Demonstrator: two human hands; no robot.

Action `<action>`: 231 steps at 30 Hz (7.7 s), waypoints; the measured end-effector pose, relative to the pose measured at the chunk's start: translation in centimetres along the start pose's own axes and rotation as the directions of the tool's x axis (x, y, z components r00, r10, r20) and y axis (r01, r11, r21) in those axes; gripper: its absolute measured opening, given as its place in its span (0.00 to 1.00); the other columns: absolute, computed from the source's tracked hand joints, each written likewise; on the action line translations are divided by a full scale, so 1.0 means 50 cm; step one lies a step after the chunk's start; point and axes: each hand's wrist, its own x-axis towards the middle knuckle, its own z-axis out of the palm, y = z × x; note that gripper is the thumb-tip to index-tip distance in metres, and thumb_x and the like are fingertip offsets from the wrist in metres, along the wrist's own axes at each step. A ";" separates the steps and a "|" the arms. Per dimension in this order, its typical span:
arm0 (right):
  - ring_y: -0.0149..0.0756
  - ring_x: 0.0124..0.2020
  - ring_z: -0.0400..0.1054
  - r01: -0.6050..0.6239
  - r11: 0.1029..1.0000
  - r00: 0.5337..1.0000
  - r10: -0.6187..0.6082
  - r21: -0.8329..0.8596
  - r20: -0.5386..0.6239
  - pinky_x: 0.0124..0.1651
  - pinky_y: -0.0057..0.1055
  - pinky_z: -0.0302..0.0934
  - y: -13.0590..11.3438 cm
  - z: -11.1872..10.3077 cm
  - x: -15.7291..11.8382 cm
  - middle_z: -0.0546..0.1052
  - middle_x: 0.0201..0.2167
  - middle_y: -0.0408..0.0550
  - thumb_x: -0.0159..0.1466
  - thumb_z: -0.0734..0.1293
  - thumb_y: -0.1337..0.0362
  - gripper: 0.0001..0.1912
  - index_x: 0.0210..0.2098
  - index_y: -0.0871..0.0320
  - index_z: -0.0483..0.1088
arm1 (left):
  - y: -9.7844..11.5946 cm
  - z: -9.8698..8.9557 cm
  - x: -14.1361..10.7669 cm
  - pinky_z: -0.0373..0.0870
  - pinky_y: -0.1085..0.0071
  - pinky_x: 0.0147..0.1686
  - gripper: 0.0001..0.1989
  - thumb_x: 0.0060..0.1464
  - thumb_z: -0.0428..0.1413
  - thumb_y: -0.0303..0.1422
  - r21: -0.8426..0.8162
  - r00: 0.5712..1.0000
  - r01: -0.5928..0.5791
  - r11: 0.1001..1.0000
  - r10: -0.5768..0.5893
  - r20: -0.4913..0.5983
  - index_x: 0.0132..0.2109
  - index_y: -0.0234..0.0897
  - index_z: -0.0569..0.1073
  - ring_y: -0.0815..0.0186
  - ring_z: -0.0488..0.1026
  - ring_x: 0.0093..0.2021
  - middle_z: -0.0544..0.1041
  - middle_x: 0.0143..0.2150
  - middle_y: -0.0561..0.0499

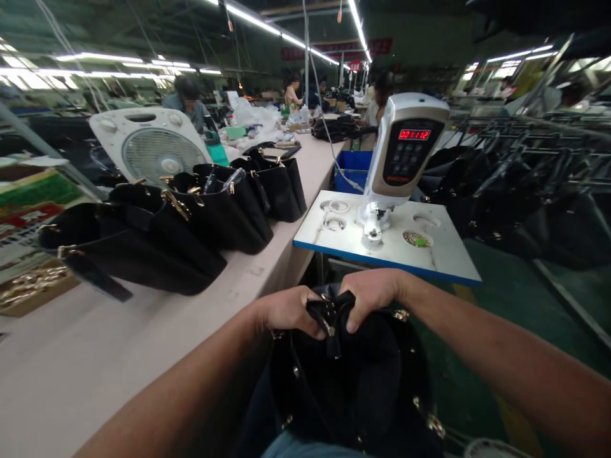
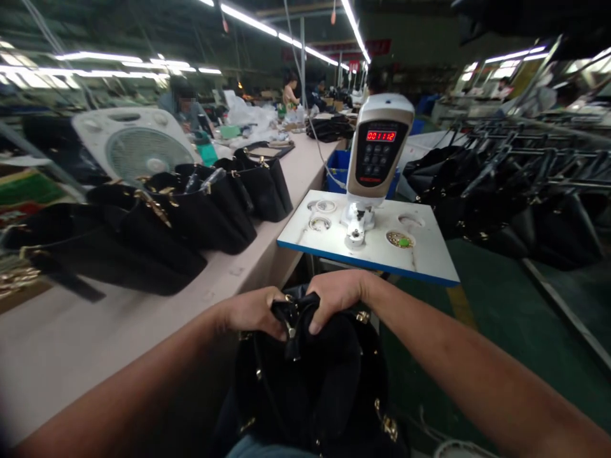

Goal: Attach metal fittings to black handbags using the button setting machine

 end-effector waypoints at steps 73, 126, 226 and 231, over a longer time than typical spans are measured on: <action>0.31 0.29 0.69 0.051 0.920 0.779 0.206 0.388 -0.592 0.34 0.28 0.58 0.148 0.104 -0.036 0.79 0.27 0.42 0.64 0.70 0.54 0.14 0.36 0.59 0.80 | 0.001 -0.021 0.078 0.65 0.57 0.71 0.09 0.67 0.52 0.24 0.759 0.545 -0.647 -0.072 0.653 0.526 0.43 0.35 0.77 0.60 0.72 0.62 0.83 0.52 0.48; 0.40 0.48 0.74 0.216 0.913 0.275 0.284 0.347 -0.919 0.52 0.37 0.63 0.038 0.261 0.024 0.80 0.46 0.46 0.69 0.66 0.58 0.12 0.49 0.54 0.73 | 0.049 0.056 0.110 0.63 0.74 0.27 0.19 0.37 0.74 0.43 -0.138 0.796 0.048 0.989 -0.121 -0.592 0.29 0.34 0.78 0.68 0.69 0.27 0.75 0.24 0.54; 0.34 0.29 0.60 -0.655 0.755 0.515 0.477 0.032 -0.712 0.33 0.33 0.45 0.311 -0.285 -0.067 0.70 0.25 0.46 0.74 0.53 0.55 0.24 0.27 0.59 0.68 | 0.071 -0.185 0.566 0.61 0.67 0.32 0.12 0.52 0.58 0.41 -0.148 0.869 -0.046 0.988 -0.034 -0.494 0.29 0.37 0.76 0.62 0.71 0.30 0.75 0.25 0.52; 0.34 0.28 0.61 -0.633 0.774 0.533 0.460 0.026 -0.711 0.32 0.32 0.47 0.307 -0.300 -0.073 0.68 0.23 0.45 0.74 0.53 0.54 0.26 0.25 0.59 0.67 | 0.077 -0.193 0.573 0.62 0.67 0.32 0.11 0.52 0.58 0.40 -0.157 0.867 -0.043 0.987 -0.041 -0.497 0.31 0.37 0.78 0.61 0.73 0.31 0.77 0.27 0.52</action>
